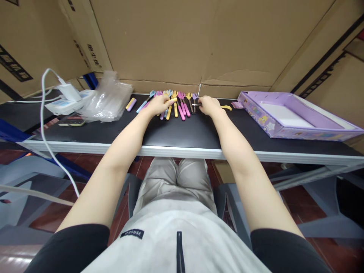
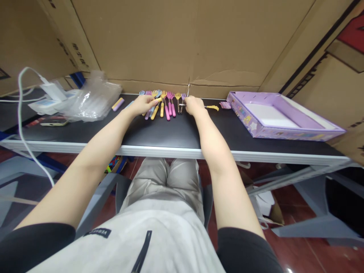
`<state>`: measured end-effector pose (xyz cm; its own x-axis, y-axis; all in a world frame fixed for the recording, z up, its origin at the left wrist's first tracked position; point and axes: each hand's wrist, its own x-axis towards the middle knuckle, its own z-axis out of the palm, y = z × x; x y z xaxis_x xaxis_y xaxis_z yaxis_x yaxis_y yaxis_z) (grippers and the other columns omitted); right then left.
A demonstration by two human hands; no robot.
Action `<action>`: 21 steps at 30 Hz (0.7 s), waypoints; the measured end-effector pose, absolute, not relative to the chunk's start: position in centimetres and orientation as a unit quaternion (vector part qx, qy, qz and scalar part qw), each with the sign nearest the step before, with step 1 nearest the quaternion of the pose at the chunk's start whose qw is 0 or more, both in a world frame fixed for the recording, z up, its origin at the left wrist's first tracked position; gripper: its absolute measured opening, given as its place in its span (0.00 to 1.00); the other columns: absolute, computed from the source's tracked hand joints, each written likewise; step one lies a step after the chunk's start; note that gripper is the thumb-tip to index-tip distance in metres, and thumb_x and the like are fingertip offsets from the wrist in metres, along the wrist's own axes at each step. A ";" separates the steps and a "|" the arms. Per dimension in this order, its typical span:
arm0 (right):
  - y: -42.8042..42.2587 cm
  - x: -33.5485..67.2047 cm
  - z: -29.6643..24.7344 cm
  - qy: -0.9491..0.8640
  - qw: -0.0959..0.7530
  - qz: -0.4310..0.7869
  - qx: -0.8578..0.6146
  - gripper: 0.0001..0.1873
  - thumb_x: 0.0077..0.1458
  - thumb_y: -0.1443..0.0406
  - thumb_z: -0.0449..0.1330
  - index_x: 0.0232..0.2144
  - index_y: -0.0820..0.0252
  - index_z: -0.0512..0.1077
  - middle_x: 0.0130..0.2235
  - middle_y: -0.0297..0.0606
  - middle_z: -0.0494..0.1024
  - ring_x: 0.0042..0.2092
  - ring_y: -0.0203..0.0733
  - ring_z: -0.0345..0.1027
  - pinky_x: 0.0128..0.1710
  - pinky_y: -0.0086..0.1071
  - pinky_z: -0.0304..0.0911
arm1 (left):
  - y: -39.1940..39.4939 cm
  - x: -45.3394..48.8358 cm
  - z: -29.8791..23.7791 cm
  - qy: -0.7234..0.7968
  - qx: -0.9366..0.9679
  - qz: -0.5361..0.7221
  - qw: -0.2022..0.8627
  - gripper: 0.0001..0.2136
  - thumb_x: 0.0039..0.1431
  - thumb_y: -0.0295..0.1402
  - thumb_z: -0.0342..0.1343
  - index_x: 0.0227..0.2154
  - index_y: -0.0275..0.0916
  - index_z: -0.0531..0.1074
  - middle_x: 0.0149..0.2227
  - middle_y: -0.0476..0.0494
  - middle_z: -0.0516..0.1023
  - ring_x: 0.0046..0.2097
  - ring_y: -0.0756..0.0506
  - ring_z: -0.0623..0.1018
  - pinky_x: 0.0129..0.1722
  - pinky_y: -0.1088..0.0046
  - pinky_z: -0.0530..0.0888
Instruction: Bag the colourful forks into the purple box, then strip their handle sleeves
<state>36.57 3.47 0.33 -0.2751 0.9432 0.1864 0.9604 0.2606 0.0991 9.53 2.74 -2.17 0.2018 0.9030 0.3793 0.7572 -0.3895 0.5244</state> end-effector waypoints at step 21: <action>3.7 36.5 -0.1 -0.806 0.072 -0.104 -0.579 0.25 0.74 0.75 0.53 0.63 0.63 0.83 0.67 0.57 0.83 0.67 0.61 0.80 0.65 0.47 0.73 | 2.1 9.9 -1.9 0.559 0.759 0.311 0.124 0.27 0.75 0.60 0.57 0.27 0.46 0.66 0.20 0.50 0.69 0.28 0.42 0.76 0.35 0.67 0.66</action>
